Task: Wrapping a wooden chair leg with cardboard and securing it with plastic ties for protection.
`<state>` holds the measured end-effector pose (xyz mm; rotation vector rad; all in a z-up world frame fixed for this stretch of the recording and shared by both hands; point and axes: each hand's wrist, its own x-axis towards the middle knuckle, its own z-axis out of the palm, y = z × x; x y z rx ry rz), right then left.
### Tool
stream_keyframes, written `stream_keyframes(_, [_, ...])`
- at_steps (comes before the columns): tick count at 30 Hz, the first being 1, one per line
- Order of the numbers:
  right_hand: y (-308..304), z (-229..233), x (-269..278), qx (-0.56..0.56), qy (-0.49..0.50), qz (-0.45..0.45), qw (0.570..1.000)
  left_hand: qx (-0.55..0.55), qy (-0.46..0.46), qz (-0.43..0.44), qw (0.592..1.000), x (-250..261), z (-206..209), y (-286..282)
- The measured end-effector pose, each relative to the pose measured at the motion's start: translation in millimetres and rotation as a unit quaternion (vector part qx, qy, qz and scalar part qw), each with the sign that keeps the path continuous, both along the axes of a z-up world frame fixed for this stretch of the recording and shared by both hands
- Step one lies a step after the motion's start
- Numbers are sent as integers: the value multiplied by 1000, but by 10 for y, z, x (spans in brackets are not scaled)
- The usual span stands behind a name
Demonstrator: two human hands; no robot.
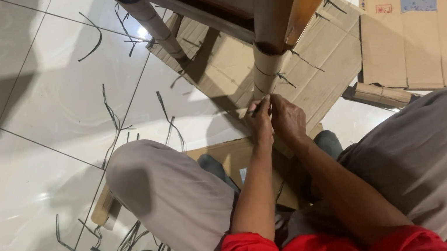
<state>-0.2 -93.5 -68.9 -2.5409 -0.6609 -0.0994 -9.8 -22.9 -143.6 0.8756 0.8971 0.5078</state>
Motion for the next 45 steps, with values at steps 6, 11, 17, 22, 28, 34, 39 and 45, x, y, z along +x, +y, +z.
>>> stream_keyframes(6, [-30, -231, -33, -85, 12, -5, 996, 50, 28, -58, 997, -125, 363, 93])
stream_keyframes(11, [-48, -72, -107, -59, 60, 25, 996, 43, 31, -82, 995, -130, 458, 109])
stream_keyframes(17, [-88, -72, -110, 25, 89, 50, 994, 52, 40, -99, 993, -141, 417, 118])
stream_keyframes(22, [-154, -282, -28, 94, 98, 54, 989, 40, 34, -79, 995, -192, 572, 104])
stream_keyframes(28, [-85, -164, 73, 247, 98, -84, 960, 87, 25, -77, 993, -204, 322, 119])
stream_keyframes(34, [61, -257, 202, 255, 129, -45, 957, 132, 59, -112, 983, -190, 187, 142])
stream_keyframes(39, [96, -237, 245, 261, 289, -116, 913, 121, 87, -143, 978, -205, 252, 221])
stream_keyframes(45, [101, -20, 163, 301, 312, -92, 896, 124, 97, -149, 976, -135, 78, 317])
